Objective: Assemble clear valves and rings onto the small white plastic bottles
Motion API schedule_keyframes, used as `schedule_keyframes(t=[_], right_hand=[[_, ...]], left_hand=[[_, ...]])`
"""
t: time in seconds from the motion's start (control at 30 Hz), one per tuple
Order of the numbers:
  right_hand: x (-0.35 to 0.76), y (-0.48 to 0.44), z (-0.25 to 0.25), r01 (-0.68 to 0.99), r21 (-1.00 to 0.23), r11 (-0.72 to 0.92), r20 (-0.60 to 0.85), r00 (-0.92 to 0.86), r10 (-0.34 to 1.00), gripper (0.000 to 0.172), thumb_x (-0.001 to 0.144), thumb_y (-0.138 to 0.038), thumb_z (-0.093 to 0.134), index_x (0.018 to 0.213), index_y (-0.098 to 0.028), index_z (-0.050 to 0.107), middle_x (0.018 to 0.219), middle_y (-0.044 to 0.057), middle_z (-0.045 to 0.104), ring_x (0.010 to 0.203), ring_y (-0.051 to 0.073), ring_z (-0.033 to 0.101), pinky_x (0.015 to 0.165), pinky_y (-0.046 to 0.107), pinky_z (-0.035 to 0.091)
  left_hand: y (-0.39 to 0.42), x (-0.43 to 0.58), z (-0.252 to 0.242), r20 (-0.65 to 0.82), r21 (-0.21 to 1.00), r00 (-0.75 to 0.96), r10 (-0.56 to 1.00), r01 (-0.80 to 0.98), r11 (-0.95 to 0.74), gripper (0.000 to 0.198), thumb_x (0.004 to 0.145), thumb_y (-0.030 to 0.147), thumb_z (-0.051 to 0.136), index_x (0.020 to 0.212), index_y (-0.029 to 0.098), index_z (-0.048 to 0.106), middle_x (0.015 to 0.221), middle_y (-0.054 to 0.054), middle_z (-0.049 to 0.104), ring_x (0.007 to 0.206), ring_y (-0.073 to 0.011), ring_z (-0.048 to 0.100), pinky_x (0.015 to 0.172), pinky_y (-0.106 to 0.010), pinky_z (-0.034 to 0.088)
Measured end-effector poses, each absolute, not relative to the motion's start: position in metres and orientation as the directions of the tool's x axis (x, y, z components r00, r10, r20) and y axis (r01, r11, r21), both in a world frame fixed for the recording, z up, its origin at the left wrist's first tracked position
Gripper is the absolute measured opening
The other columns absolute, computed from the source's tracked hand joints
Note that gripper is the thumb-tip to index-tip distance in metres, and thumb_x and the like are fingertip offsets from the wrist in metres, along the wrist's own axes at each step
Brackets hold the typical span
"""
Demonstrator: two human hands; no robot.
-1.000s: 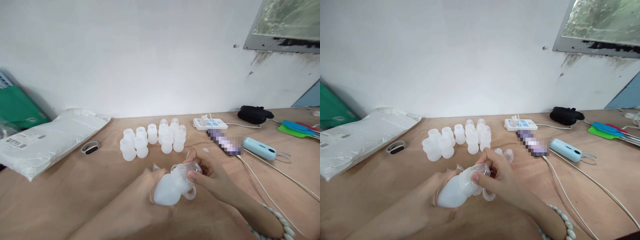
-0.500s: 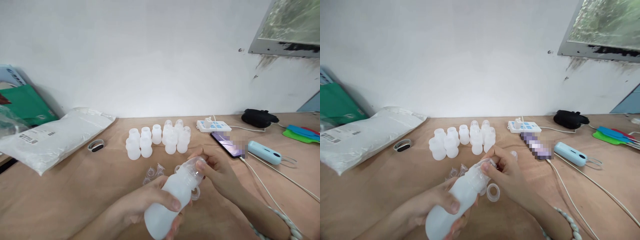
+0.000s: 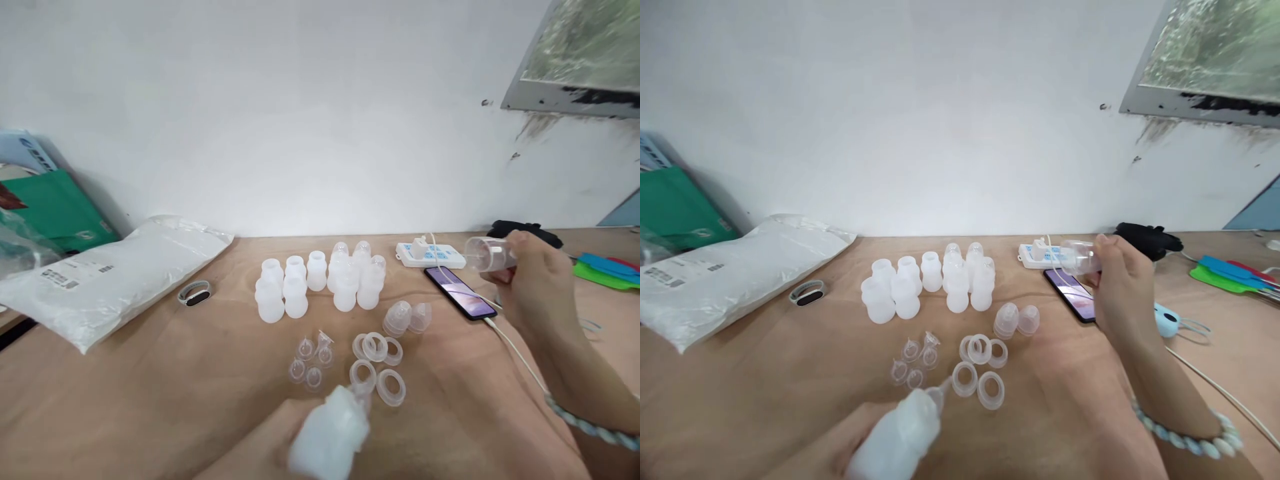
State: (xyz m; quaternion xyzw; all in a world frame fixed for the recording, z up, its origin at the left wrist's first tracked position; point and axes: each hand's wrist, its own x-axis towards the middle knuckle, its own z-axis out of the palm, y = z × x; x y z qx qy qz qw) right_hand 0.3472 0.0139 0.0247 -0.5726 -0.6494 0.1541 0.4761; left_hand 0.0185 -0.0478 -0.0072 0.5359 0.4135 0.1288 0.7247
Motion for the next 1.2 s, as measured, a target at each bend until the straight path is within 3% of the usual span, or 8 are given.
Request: schedule_keyframes(t=[0.1,0.3,0.4,0.63,0.8,1.0,1.1,1.2], right_hand=[[0.372,0.016,0.011,0.676,-0.706,0.212,0.475,0.23,0.85,0.028,0.092,-0.049,0.051,0.078,-0.025,0.052,0.056,-0.003,0.042,0.052,0.016,0.041,0.049,0.03,0.029],[0.367,-0.008,-0.039,0.906,-0.384,0.178,0.297,-0.061,0.953,0.019,0.084,-0.043,0.06,0.092,-0.026,0.059,0.058,-0.004,0.055,0.048,0.017,0.051,0.046,0.027,0.035],[0.368,-0.011,-0.043,0.95,-0.275,0.15,0.4,-0.029,0.916,0.023,0.085,-0.046,0.058,0.096,-0.025,0.059,0.064,-0.001,0.06,0.051,0.019,0.055,0.048,0.028,0.039],[0.371,0.011,-0.033,0.979,-0.094,0.178,0.481,-0.113,0.87,0.037,0.093,-0.047,0.049,0.117,-0.021,0.059,0.096,0.009,0.068,0.07,0.024,0.064,0.057,0.032,0.043],[0.345,0.004,-0.02,0.915,-0.32,0.244,0.486,-0.062,0.871,0.032,0.095,-0.046,0.05,0.109,-0.02,0.062,0.073,0.002,0.061,0.061,0.019,0.057,0.057,0.031,0.043],[0.278,-0.021,-0.014,0.472,-0.816,0.335,0.165,-0.365,0.916,0.025,0.093,-0.043,0.055,0.103,-0.022,0.061,0.077,0.001,0.066,0.067,0.017,0.06,0.057,0.027,0.046],[0.253,-0.027,-0.018,0.343,-0.922,0.18,0.04,-0.377,0.926,0.022,0.089,-0.042,0.061,0.092,-0.021,0.059,0.073,-0.001,0.062,0.063,0.014,0.056,0.055,0.025,0.042],[0.245,-0.028,-0.022,0.336,-0.936,0.109,0.003,-0.302,0.953,0.022,0.088,-0.04,0.063,0.081,-0.02,0.055,0.064,-0.004,0.055,0.058,0.012,0.049,0.052,0.024,0.037]], left_hand=[[-0.049,-0.003,-0.023,-0.494,0.861,0.517,0.7,0.176,0.478,0.06,0.068,0.039,0.082,0.121,0.029,0.056,0.069,0.006,0.063,0.061,-0.0177,0.062,0.061,-0.029,0.051],[-0.043,-0.004,-0.037,-0.364,0.925,0.486,0.795,0.091,0.368,0.063,0.067,0.048,0.083,0.117,0.022,0.055,0.065,0.008,0.058,0.055,-0.013,0.057,0.056,-0.026,0.047],[-0.041,0.0,-0.039,-0.359,0.931,0.481,0.8,0.125,0.342,0.07,0.07,0.045,0.081,0.129,0.024,0.05,0.066,0.008,0.057,0.056,-0.0134,0.057,0.057,-0.027,0.048],[-0.04,0.012,-0.035,-0.376,0.927,0.403,0.834,0.167,0.337,0.075,0.071,0.043,0.079,0.136,0.025,0.045,0.097,-0.001,0.065,0.075,-0.018,0.062,0.065,-0.029,0.05],[-0.034,0.029,-0.023,-0.183,0.918,0.432,0.883,0.396,-0.003,0.047,0.077,0.039,0.072,0.118,0.024,0.056,0.11,-0.005,0.067,0.096,-0.0265,0.063,0.075,-0.033,0.05],[-0.029,0.052,-0.026,0.037,0.462,0.498,0.866,0.76,-0.457,0.035,0.079,0.015,0.052,0.114,0.018,0.054,0.101,-0.013,0.072,0.084,-0.0351,0.069,0.068,-0.04,0.049],[-0.028,0.061,-0.026,0.039,0.322,0.547,0.836,0.786,-0.528,0.03,0.081,0.01,0.046,0.109,0.015,0.057,0.109,-0.02,0.07,0.095,-0.0395,0.067,0.074,-0.045,0.05],[-0.026,0.063,-0.021,-0.019,0.363,0.537,0.843,0.789,-0.495,0.027,0.078,0.008,0.048,0.102,0.016,0.058,0.102,-0.017,0.071,0.09,-0.0366,0.067,0.069,-0.041,0.049]])
